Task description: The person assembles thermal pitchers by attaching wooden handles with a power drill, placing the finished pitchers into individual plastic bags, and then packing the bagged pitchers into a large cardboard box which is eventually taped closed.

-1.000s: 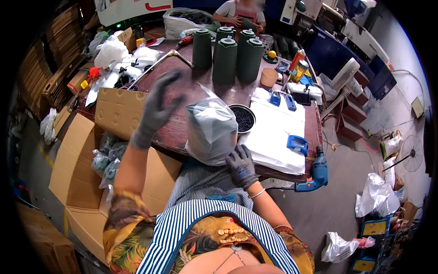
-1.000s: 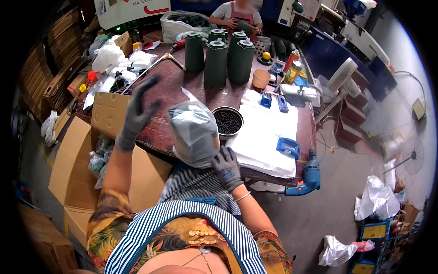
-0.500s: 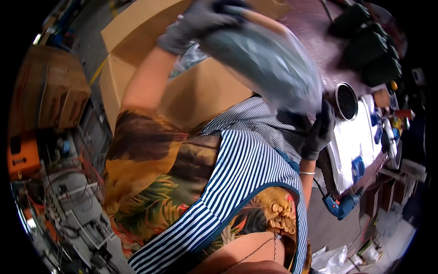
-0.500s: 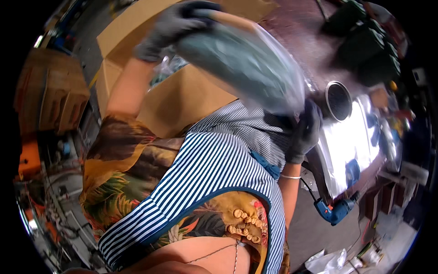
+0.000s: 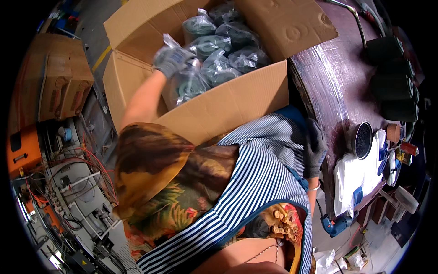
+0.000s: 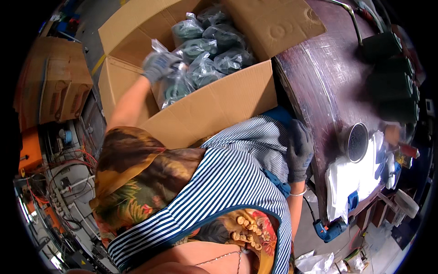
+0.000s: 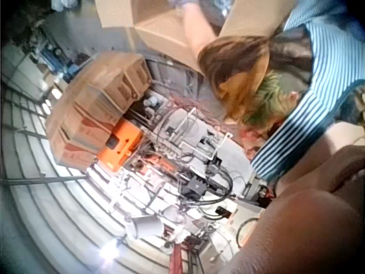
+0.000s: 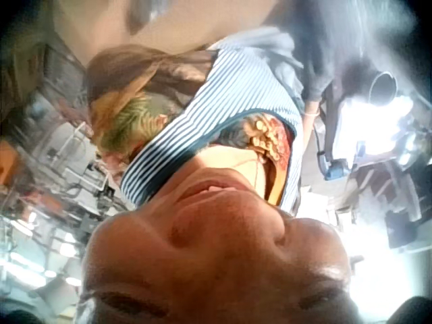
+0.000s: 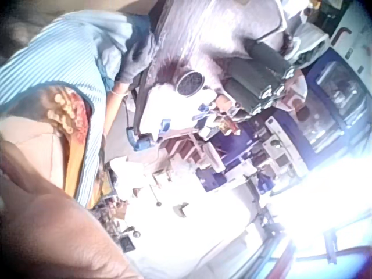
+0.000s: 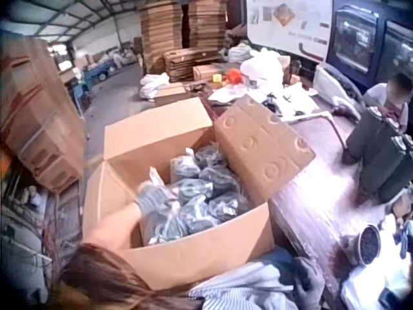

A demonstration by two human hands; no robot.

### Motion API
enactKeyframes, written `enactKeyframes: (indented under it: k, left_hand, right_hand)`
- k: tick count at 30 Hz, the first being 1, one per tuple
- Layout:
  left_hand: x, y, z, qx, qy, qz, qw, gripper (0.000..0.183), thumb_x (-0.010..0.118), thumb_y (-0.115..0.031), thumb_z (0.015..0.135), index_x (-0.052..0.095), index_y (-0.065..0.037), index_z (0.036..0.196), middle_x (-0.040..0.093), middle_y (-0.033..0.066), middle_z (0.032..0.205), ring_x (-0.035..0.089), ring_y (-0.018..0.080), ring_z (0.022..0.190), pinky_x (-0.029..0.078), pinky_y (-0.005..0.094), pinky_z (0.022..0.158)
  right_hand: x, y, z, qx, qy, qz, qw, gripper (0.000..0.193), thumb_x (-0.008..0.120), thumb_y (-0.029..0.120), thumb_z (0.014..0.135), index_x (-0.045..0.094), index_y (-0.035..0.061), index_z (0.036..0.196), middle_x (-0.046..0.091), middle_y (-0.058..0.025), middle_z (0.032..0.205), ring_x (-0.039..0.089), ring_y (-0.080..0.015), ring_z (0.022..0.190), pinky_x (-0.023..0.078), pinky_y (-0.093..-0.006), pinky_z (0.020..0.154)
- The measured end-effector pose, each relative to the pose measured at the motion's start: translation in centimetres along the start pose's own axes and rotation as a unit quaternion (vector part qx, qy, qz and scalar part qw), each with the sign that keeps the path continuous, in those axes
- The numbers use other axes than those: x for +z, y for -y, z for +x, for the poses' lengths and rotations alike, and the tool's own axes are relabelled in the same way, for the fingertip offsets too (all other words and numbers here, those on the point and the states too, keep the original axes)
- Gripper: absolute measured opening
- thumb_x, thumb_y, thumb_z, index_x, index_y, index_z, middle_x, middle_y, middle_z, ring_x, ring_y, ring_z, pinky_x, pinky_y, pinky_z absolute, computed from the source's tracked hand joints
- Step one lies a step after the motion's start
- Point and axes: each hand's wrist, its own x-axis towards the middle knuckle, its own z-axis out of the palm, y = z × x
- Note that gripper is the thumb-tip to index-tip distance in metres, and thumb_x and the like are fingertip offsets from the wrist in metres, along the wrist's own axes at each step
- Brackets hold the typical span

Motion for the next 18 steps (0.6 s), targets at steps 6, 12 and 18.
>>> enactKeyframes:
  k: [6,12,18]
  left_hand:
    - [9.3,-0.6,4.0,0.118,-0.103,0.015,0.988,0.029,0.063,-0.035,0.082,0.069,-0.024,0.108,0.067,0.0061,0.099,0.060,0.0247,0.107,0.027,0.0508,0.113]
    - [-9.2,-0.5,1.0,-0.033,0.197,0.078,0.977,0.057,0.074,-0.036,0.073,0.061,-0.017,0.126,0.059,0.0118,0.130,0.052,0.0276,0.128,0.044,0.0440,0.104]
    - [-28.5,-21.2,6.4,0.279,-0.355,-0.091,0.888,0.048,0.071,-0.030,0.085,0.060,-0.010,0.126,0.060,0.0133,0.126,0.054,0.0324,0.121,0.037,0.0475,0.106]
  right_hand:
    - [-1.9,-0.4,-1.1,0.030,0.023,-0.019,0.999,0.040,0.061,0.011,0.086,0.062,0.0053,0.126,0.063,-0.0156,0.126,0.058,-0.0351,0.118,0.042,-0.0434,0.104]
    - [-1.9,0.1,-2.0,0.029,-0.021,-0.062,0.997,0.041,0.066,0.021,0.084,0.063,0.0110,0.124,0.063,-0.0100,0.124,0.058,-0.0295,0.116,0.042,-0.0449,0.102]
    - [-2.8,-1.1,-3.6,0.021,-0.037,-0.111,0.993,0.045,0.065,0.027,0.086,0.060,0.0149,0.129,0.063,-0.0084,0.124,0.058,-0.0270,0.116,0.041,-0.0471,0.105]
